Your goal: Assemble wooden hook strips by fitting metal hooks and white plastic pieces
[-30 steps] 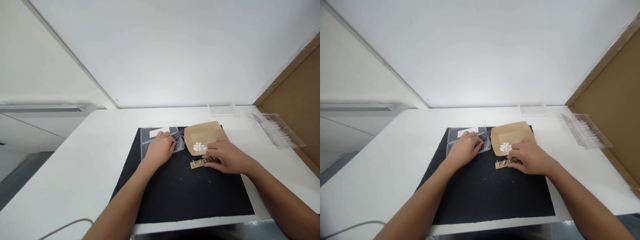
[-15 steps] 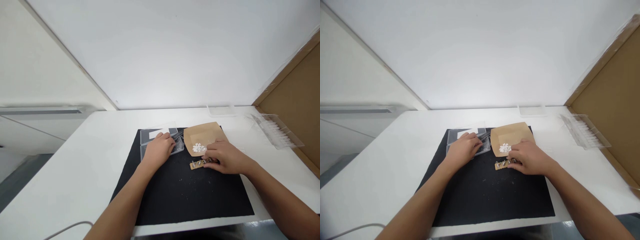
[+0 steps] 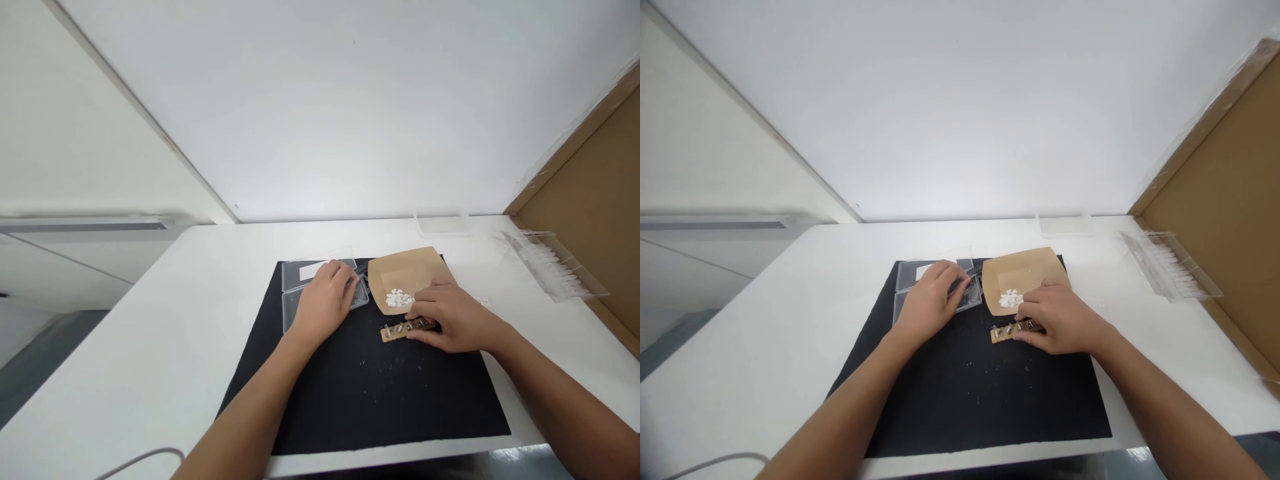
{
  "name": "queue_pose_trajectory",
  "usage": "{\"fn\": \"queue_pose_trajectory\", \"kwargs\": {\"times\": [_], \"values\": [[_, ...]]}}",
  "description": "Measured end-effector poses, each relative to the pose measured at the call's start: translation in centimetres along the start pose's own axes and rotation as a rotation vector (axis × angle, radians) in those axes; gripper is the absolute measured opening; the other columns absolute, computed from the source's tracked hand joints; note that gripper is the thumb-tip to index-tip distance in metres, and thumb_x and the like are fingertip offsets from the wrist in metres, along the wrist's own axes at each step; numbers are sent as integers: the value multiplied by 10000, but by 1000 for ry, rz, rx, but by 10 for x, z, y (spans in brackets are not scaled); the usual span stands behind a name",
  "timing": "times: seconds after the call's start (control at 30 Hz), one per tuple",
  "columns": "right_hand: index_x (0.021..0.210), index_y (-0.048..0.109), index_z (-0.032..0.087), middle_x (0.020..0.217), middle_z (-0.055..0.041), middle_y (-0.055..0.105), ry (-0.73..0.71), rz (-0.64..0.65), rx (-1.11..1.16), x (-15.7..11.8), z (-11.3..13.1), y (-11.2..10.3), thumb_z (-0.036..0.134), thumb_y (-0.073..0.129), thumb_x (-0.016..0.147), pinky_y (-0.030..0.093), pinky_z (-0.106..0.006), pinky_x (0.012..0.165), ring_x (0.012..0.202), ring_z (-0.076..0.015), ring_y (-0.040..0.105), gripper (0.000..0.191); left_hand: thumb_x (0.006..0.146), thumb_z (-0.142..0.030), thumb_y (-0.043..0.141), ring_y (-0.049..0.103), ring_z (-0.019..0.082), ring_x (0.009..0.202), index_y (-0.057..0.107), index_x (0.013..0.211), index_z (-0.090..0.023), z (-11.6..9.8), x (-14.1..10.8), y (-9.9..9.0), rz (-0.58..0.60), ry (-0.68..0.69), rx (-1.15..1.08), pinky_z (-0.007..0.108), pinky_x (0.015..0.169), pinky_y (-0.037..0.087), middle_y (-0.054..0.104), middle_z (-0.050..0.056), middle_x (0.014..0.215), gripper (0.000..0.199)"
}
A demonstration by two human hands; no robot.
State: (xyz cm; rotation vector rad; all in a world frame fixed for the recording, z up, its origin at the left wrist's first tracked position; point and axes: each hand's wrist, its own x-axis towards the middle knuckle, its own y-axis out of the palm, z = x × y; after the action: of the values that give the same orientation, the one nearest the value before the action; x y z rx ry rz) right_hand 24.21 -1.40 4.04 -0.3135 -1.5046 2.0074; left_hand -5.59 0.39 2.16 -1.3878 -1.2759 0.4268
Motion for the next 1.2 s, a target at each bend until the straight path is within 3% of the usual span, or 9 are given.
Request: {"fn": "queue_pose_trajectory", "kwargs": {"times": [0.13, 0.33, 0.47, 0.67, 0.87, 1.03, 1.2], "values": [[953, 690, 206, 765, 9, 646, -42, -87, -2, 1, 1, -2, 401, 641, 1017, 315, -340, 790, 715, -148, 559, 211, 1079, -225, 484, 627, 254, 1007, 575, 1015, -201, -2, -2, 6, 4, 19, -66, 376, 857, 518, 652, 81, 1046, 114], [884, 667, 210, 709, 27, 593, -100, -232, -56, 1, -1, 0, 282, 633, 998, 311, -348, 763, 686, -145, 523, 139, 1083, -260, 494, 631, 242, 946, 592, 1049, -208, -6, -3, 8, -3, -41, -130, 357, 806, 492, 683, 66, 1016, 117], [863, 658, 212, 664, 40, 548, -115, -351, -130, 3, -1, 3, 233, 648, 991, 314, -346, 742, 647, -139, 491, 130, 1071, -271, 516, 611, 210, 845, 611, 1034, -206, -16, -3, 6, -30, -82, -251, 336, 779, 478, 672, 48, 955, 121], [856, 635, 216, 740, 24, 620, -98, -554, -198, 6, -1, 14, 185, 707, 950, 337, -342, 750, 687, -137, 532, 123, 1059, -258, 531, 566, 174, 735, 623, 992, -199, -36, -5, 4, -19, -99, -391, 299, 717, 452, 618, 16, 833, 128], [969, 680, 243, 849, -10, 692, -43, -594, -167, 8, 3, 19, 212, 716, 965, 365, -356, 761, 781, -173, 608, 48, 1068, -281, 520, 557, 168, 719, 627, 975, -197, -51, -8, 2, 2, -83, -486, 299, 717, 448, 619, 16, 828, 165], [1212, 682, 267, 980, -20, 767, -23, -609, -151, 9, 6, 24, 271, 780, 958, 411, -362, 814, 881, -193, 674, 272, 1075, -269, 499, 577, 180, 753, 631, 982, -203, -65, -13, 5, 10, -48, -579, 307, 721, 452, 661, 43, 888, 175], [1181, 689, 261, 976, -24, 787, -59, -632, -257, 7, 10, 27, 252, 815, 941, 396, -366, 807, 866, -192, 680, 271, 1049, -279, 590, 578, 154, 726, 701, 980, -203, -72, -17, 12, 46, -81, -704, 285, 699, 445, 721, 36, 927, 151]]}}
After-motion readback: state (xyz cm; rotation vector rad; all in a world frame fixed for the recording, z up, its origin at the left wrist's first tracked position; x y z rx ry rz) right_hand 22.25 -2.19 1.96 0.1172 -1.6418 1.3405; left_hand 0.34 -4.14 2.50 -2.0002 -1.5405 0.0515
